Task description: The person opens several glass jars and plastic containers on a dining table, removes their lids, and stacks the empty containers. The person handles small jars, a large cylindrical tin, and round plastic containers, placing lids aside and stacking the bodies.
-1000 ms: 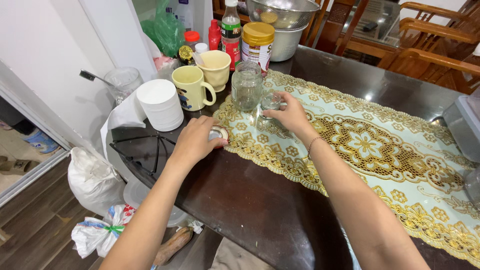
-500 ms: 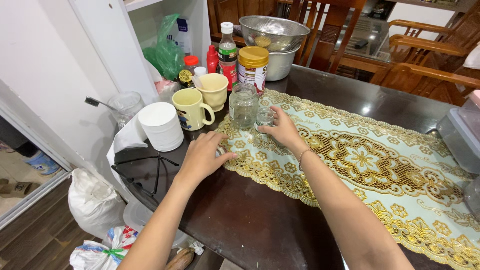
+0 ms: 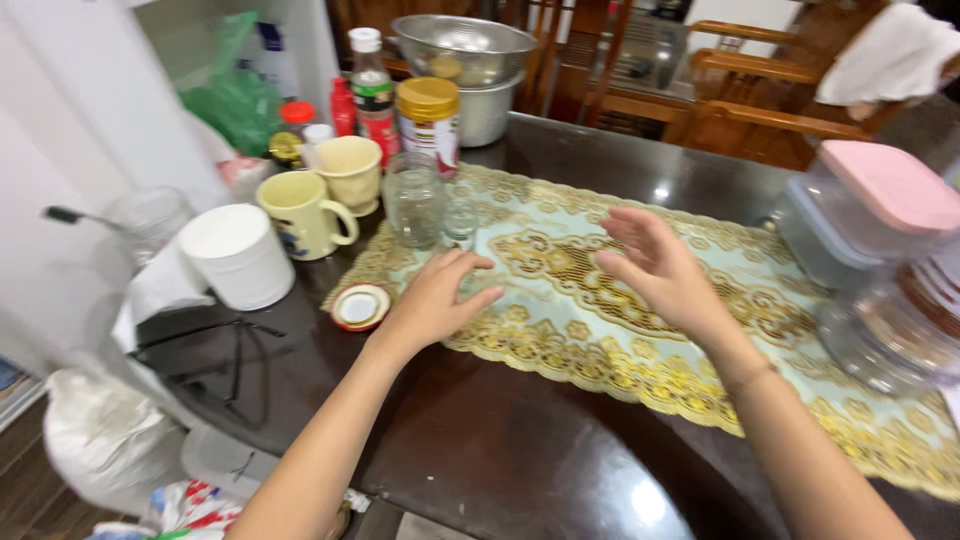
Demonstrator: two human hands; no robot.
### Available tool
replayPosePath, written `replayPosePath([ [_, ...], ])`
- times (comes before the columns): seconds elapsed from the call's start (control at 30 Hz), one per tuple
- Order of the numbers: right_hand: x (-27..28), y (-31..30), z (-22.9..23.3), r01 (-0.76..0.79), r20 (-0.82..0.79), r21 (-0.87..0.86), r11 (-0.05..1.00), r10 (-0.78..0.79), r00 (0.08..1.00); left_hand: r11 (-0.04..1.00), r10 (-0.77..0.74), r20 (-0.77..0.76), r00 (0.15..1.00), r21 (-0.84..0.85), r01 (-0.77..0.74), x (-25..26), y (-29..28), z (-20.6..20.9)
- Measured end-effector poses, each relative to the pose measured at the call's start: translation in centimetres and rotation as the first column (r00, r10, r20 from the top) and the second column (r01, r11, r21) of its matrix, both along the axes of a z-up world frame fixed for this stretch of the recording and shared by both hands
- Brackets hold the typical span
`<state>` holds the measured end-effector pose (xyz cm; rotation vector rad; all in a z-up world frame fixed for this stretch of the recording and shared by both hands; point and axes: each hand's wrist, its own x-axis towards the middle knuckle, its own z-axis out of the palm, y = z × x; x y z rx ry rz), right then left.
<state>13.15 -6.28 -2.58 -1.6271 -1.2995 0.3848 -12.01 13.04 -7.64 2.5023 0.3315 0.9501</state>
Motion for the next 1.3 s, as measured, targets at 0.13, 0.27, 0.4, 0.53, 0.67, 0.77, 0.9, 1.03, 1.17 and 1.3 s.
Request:
replayPosePath([
  [0.13,2.6,-9.9,1.4,0.133,0.022,0.041,0.990,-0.134,0.991,0.979,-0.176,-0.087,0.980,-0.117,0.166,4.6,-3.0,0.2],
  [0.27,4.7,-20.6,1.1,0.396,-0.023,0.101,0.913,-0.396,0.918,0.952,-0.290,-0.175,0.941,-0.148,0.267,8.7,-6.1,0.2],
  [0.4,5.3,-31.9,-0.9,0.638,-0.202,0.212,0.740,-0.605,0.770,0.923,-0.386,-0.176,0.905,-0.072,0.379,12.7,-8.7,-0.1],
  [0.53,6.1,-40.0,-3.6,0.782,-0.327,0.262,0.566,-0.710,0.623,0.893,-0.450,-0.165,0.877,-0.079,0.444,16.4,-11.9,-0.2],
  [0.67,7.5,-44.7,-6.8,0.852,-0.301,0.232,0.470,-0.798,0.522,0.796,-0.599,-0.137,0.789,-0.209,0.568,20.6,-16.2,-0.2],
  [0.77,8.7,-46.3,-8.7,0.887,-0.242,0.195,0.420,-0.856,0.458,0.726,-0.685,-0.088,0.723,-0.165,0.668,24.0,-20.6,-0.2],
  [0.9,9.6,-46.2,-10.4,0.909,-0.175,0.107,0.404,-0.892,0.417,0.637,-0.767,-0.080,0.637,-0.221,0.739,27.5,-26.4,-0.4],
  [1.03,10.2,-45.4,-11.0,0.875,-0.158,0.064,0.481,-0.860,0.484,0.541,-0.834,-0.034,0.550,-0.243,0.805,30.4,-31.4,-0.8],
  [1.17,10.4,-44.6,-11.2,0.859,-0.143,0.067,0.508,-0.847,0.512,0.521,-0.847,-0.026,0.531,-0.239,0.819,32.1,-35.3,-1.3],
  [1.3,10.8,-44.2,-11.0,0.861,-0.110,0.034,0.508,-0.854,0.508,0.477,-0.873,0.006,0.488,-0.200,0.856,33.1,-37.3,-1.8],
])
